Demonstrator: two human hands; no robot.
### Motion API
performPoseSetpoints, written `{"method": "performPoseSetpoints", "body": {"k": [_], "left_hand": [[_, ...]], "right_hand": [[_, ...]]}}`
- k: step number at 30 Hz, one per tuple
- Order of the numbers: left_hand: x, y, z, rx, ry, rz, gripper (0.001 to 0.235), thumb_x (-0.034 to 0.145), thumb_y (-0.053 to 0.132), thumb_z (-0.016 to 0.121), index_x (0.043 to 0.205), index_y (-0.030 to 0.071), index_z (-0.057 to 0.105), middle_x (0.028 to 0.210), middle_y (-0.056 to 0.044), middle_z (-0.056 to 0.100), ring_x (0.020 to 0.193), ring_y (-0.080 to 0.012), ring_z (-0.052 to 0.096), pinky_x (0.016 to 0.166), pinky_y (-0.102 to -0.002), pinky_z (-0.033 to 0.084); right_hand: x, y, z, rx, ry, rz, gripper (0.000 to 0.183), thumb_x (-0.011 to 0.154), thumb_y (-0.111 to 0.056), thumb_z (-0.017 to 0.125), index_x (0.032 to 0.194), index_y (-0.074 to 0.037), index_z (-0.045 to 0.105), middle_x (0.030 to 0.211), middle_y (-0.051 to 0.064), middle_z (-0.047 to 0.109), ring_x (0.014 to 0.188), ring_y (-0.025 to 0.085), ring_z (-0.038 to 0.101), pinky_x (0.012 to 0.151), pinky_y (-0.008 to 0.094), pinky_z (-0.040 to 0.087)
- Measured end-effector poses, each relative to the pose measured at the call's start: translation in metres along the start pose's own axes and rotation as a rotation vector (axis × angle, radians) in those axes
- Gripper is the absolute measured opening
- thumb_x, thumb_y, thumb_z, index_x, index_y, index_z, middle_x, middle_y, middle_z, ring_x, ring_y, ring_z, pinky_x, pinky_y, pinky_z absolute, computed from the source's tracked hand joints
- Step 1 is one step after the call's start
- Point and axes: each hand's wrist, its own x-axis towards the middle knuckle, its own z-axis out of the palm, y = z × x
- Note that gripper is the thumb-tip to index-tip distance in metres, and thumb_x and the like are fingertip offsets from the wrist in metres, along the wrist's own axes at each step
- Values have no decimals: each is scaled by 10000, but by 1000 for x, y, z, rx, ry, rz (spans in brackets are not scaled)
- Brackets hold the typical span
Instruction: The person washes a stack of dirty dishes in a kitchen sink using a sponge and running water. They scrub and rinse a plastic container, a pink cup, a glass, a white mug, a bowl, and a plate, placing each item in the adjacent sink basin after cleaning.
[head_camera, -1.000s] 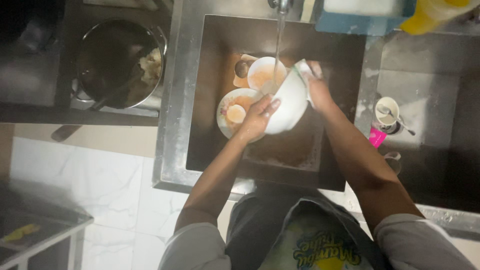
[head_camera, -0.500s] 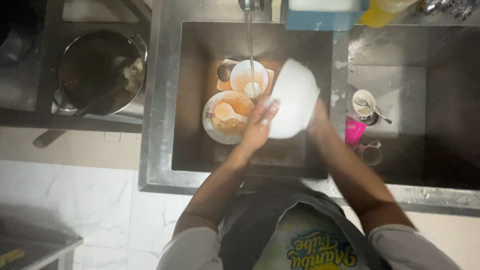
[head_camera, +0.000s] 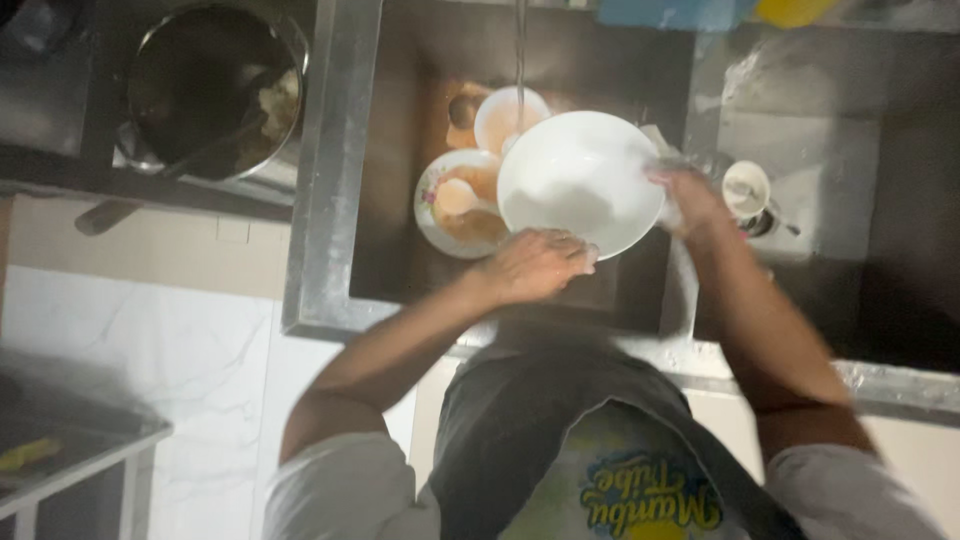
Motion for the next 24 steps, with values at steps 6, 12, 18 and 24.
{"method": "performPoseSetpoints", "body": {"k": [6, 12, 18, 24], "left_hand": [[-15, -19, -14, 192, 300, -125, 605, 768, 449, 725, 1289, 153, 640, 1270, -138, 646, 1312, -468, 433, 1035, -561, 420], [-20, -93, 60, -1806, 1035, -752, 704, 911, 298, 638, 1525, 273, 296, 1583, -97, 368, 1475, -329, 378, 1195, -507, 396], [-24, -98, 27, -1618, 1151, -637, 864, 825, 71, 591, 1612, 167, 247, 1547, -240, 403, 1396, -403, 471, 1138, -494, 461], [-13, -77, 16, -1459, 1178, -702, 929, 779, 56, 618, 1618, 145, 231, 1501, -211, 421, 1322, -376, 482, 1031, -470, 504]], "right_hand": [[-2, 51, 16, -28, 171, -27, 450, 891, -51, 570, 1336, -85, 626, 1209, 103, 722, 1086, 208, 709, 915, 382, 617], [35, 33, 68, -96, -8, -331, 406, 1012, -109, 668, 1357, 104, 678, 1304, 210, 737, 1197, 309, 703, 922, 375, 586], [-1, -43, 135, -1221, 624, -723, 383, 1044, -349, 742, 1302, -83, 645, 1322, 151, 646, 1227, 322, 629, 1017, 417, 522], [4, 34, 150, -1491, 318, -1077, 439, 957, -311, 652, 1361, -141, 622, 1334, 163, 611, 1251, 337, 541, 1030, 464, 465]]}}
